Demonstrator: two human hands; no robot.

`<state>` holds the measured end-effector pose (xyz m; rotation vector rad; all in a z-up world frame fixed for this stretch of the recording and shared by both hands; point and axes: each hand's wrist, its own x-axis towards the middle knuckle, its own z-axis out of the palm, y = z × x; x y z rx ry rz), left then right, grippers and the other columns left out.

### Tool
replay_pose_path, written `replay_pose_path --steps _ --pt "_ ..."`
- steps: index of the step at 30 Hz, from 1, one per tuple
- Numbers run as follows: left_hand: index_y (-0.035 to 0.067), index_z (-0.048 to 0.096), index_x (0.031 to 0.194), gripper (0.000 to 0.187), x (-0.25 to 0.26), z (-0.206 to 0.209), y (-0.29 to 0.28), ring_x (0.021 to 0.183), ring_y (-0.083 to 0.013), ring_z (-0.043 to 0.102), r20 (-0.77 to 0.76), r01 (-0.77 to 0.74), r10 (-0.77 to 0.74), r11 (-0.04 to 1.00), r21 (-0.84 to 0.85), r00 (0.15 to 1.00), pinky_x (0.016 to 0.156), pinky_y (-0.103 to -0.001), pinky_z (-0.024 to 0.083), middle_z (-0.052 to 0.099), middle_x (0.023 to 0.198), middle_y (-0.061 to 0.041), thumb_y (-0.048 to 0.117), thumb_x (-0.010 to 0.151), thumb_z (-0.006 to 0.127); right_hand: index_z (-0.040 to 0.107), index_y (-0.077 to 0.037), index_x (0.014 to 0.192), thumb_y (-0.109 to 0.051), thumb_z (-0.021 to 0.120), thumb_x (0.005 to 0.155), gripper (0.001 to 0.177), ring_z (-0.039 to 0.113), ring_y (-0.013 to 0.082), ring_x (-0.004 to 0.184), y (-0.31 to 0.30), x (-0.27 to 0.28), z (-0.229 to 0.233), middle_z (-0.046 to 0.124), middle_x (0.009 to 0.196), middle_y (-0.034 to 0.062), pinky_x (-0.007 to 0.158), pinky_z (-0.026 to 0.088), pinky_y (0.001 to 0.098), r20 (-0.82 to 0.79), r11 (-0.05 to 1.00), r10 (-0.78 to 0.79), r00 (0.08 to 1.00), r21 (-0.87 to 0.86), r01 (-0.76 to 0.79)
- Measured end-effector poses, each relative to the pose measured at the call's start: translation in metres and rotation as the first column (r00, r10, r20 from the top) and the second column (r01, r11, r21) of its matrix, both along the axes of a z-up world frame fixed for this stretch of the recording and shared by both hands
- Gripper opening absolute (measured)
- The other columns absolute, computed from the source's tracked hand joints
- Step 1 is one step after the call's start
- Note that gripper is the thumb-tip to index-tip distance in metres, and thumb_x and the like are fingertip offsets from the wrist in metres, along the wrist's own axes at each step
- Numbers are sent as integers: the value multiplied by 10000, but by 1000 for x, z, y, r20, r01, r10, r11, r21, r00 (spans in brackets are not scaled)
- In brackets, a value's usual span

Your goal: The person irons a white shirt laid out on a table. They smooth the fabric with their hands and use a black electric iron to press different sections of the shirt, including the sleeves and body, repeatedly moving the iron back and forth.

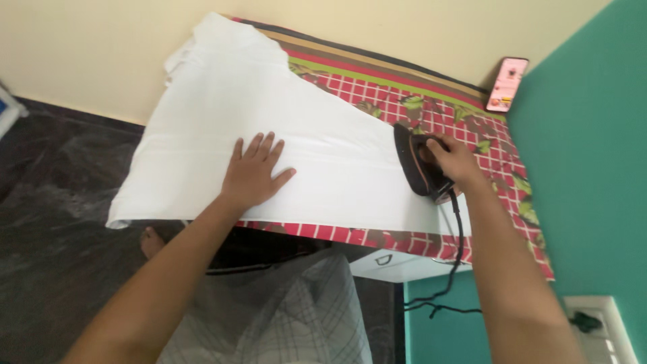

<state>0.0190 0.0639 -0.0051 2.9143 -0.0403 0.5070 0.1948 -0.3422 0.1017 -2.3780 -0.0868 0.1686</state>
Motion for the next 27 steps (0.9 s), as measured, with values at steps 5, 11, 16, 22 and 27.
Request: replay_pose_path --steps 5,11,16,22,27 --pt "114 435 1531 744 -9 6 13 1516 -307 268 -8 -49 49 999 -16 999 1202 -588 153 353 1621 -143 619 985 439 649 -109 1370 -432 632 972 513 684 204 1097 35 13 -3 743 1204 108 948 498 336 100 987 163 982 -13 -163" --pt "98 442 1521 736 -11 9 10 1507 -311 267 -2 -50 50 998 -42 999 1197 -589 149 364 1605 -152 599 981 448 672 -100 1341 -450 631 989 498 690 269 1115 64 17 2 733 1220 149 968 505 383 132 976 199 971 -119 -184" --pt "84 470 1508 712 -13 8 9 1503 -322 289 29 -47 48 998 -36 998 1205 -592 158 388 1601 -166 575 992 466 654 -175 1356 -491 622 962 506 650 314 1143 86 17 3 689 1259 154 951 490 408 205 975 118 972 -207 -75" --pt "67 503 1488 688 -14 6 8 1494 -330 324 81 -47 49 998 -36 995 1204 -592 186 422 1580 -182 547 995 488 699 -160 1315 -475 604 969 477 700 291 1137 115 11 12 740 1229 142 972 518 400 177 977 143 974 -181 -111" --pt "56 521 1469 666 -16 6 8 1480 -335 346 95 -54 56 998 -22 994 1197 -589 209 445 1564 -187 526 996 497 672 -159 1319 -486 619 965 484 693 291 1116 131 21 11 733 1198 128 953 514 395 196 964 238 951 -167 -207"
